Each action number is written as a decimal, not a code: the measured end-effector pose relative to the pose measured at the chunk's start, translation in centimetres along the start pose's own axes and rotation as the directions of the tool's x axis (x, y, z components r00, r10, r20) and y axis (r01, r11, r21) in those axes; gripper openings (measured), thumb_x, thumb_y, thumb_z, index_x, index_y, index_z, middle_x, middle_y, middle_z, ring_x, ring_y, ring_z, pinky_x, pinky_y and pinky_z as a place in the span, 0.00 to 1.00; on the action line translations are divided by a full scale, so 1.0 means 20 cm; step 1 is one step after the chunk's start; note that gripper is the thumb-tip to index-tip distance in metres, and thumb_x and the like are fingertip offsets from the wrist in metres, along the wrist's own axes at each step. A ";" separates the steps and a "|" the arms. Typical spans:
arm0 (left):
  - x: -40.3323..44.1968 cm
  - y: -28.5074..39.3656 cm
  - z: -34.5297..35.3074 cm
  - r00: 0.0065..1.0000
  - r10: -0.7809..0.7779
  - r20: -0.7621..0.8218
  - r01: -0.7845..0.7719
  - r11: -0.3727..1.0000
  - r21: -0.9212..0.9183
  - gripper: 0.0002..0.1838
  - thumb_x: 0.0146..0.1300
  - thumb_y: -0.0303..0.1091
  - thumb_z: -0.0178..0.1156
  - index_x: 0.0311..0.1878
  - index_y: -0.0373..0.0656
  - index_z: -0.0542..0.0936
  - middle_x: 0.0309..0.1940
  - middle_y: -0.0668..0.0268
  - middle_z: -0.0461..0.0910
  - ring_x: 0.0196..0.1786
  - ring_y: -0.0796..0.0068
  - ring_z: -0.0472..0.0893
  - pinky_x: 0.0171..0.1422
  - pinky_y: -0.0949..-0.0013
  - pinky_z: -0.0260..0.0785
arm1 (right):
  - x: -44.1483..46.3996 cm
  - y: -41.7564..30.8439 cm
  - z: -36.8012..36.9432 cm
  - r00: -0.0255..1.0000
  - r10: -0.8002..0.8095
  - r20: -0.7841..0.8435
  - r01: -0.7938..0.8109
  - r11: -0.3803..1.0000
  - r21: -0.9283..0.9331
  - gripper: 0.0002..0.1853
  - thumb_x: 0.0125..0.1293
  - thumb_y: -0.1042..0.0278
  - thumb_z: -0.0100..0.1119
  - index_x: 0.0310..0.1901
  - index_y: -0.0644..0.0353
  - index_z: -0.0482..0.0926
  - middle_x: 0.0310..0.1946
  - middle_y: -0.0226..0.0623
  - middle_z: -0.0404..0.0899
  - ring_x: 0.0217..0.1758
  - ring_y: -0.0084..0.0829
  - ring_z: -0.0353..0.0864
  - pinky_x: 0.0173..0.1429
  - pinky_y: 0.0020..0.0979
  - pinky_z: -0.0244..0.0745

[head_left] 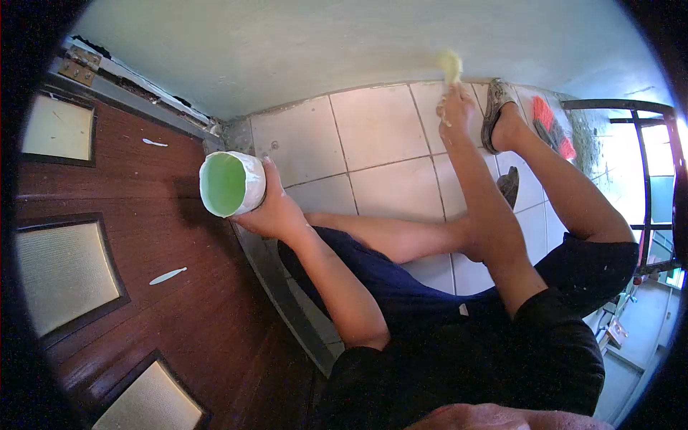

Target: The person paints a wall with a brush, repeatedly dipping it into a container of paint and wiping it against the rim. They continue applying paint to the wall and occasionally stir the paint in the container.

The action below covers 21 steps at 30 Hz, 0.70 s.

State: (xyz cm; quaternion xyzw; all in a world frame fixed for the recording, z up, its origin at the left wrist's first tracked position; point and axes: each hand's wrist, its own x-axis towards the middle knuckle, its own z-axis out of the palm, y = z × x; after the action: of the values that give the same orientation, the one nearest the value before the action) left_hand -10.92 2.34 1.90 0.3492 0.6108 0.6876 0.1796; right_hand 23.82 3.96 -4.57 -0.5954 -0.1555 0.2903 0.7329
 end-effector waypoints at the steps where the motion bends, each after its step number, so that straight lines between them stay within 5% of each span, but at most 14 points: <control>1: -0.01 0.01 0.00 1.000 -0.011 -0.018 0.011 1.000 0.006 0.40 0.49 0.25 0.83 0.65 0.31 0.73 0.62 0.52 0.81 0.60 0.58 0.83 0.68 0.54 0.76 | 0.02 -0.01 0.00 0.990 -0.036 -0.138 0.045 0.997 0.061 0.12 0.80 0.62 0.54 0.45 0.61 0.82 0.24 0.26 0.74 0.19 0.23 0.70 0.19 0.32 0.64; 2: -0.01 0.01 0.01 1.000 -0.015 -0.026 0.016 1.000 0.009 0.41 0.49 0.25 0.83 0.65 0.31 0.73 0.62 0.52 0.81 0.60 0.58 0.83 0.68 0.54 0.76 | 0.08 0.07 0.00 0.989 -0.038 -0.140 0.048 0.997 0.063 0.12 0.80 0.62 0.54 0.45 0.61 0.82 0.24 0.26 0.74 0.19 0.23 0.70 0.19 0.32 0.64; 4: -0.01 0.02 0.02 0.999 -0.001 -0.040 0.002 1.000 0.017 0.40 0.49 0.25 0.83 0.65 0.31 0.73 0.62 0.52 0.81 0.60 0.58 0.83 0.68 0.54 0.75 | 0.08 0.26 0.17 0.985 -0.154 -0.080 0.110 0.911 -0.399 0.15 0.81 0.55 0.55 0.40 0.56 0.81 0.22 0.23 0.70 0.19 0.20 0.69 0.21 0.28 0.65; 5: -0.01 0.03 0.02 0.999 0.016 -0.046 -0.015 1.000 0.023 0.40 0.49 0.25 0.83 0.65 0.31 0.73 0.61 0.51 0.81 0.60 0.57 0.83 0.68 0.54 0.75 | -0.01 0.33 0.33 0.880 -0.475 -0.019 0.314 0.611 -0.727 0.16 0.80 0.55 0.56 0.37 0.57 0.82 0.21 0.26 0.72 0.19 0.23 0.70 0.21 0.32 0.65; 6: -0.01 0.03 0.02 0.999 0.018 -0.049 -0.017 1.000 0.026 0.40 0.49 0.25 0.83 0.65 0.31 0.73 0.61 0.51 0.81 0.60 0.57 0.83 0.68 0.54 0.75 | -0.15 0.35 0.53 0.876 -0.483 -0.004 0.317 0.581 -0.750 0.16 0.79 0.56 0.57 0.38 0.59 0.82 0.21 0.30 0.73 0.20 0.25 0.71 0.23 0.33 0.66; 12: -0.03 0.07 -0.01 0.990 -0.017 -0.137 0.018 1.000 0.005 0.39 0.49 0.31 0.84 0.61 0.28 0.73 0.58 0.48 0.82 0.59 0.55 0.83 0.66 0.52 0.75 | -0.90 0.33 1.16 0.961 0.002 0.277 0.113 0.909 -0.400 0.15 0.76 0.62 0.58 0.39 0.68 0.85 0.21 0.42 0.78 0.24 0.31 0.72 0.32 0.39 0.69; 15: -0.02 0.09 -0.01 0.990 0.047 -0.132 -0.041 0.998 0.049 0.39 0.50 0.32 0.84 0.60 0.27 0.73 0.57 0.46 0.82 0.58 0.55 0.83 0.65 0.51 0.76 | -0.92 0.27 1.19 0.773 0.064 0.631 0.215 0.910 -0.355 0.16 0.75 0.61 0.60 0.44 0.69 0.87 0.25 0.37 0.82 0.25 0.29 0.73 0.33 0.38 0.70; 17: -0.03 0.11 0.00 0.990 0.028 -0.141 -0.019 0.998 0.062 0.40 0.51 0.29 0.83 0.65 0.29 0.73 0.61 0.48 0.81 0.60 0.57 0.83 0.67 0.53 0.76 | -0.74 0.36 1.16 0.833 -0.137 0.536 0.296 0.929 -0.222 0.16 0.75 0.61 0.62 0.54 0.65 0.87 0.24 0.26 0.80 0.23 0.23 0.71 0.28 0.33 0.68; 19: -0.02 0.09 -0.01 0.993 0.019 -0.119 -0.009 0.996 0.089 0.40 0.51 0.28 0.83 0.65 0.29 0.73 0.61 0.48 0.81 0.61 0.57 0.83 0.67 0.53 0.75 | -0.57 0.19 0.97 0.862 0.115 0.494 0.017 0.967 -0.256 0.17 0.76 0.62 0.63 0.59 0.61 0.85 0.24 0.20 0.76 0.21 0.16 0.69 0.23 0.25 0.64; 21: -0.02 0.06 -0.02 0.996 0.006 -0.094 0.005 0.993 0.115 0.40 0.51 0.28 0.83 0.65 0.29 0.72 0.62 0.48 0.80 0.61 0.58 0.82 0.68 0.54 0.75 | -0.47 0.07 0.75 0.906 0.145 0.399 -0.042 0.966 -0.256 0.12 0.75 0.63 0.62 0.52 0.57 0.89 0.22 0.26 0.78 0.22 0.18 0.72 0.24 0.32 0.66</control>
State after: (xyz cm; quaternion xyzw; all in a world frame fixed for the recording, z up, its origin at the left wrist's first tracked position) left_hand -10.73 1.50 2.96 0.3263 0.6569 0.6672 0.1298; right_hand 7.60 10.16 -1.20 -0.6118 -0.3122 0.4239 0.5904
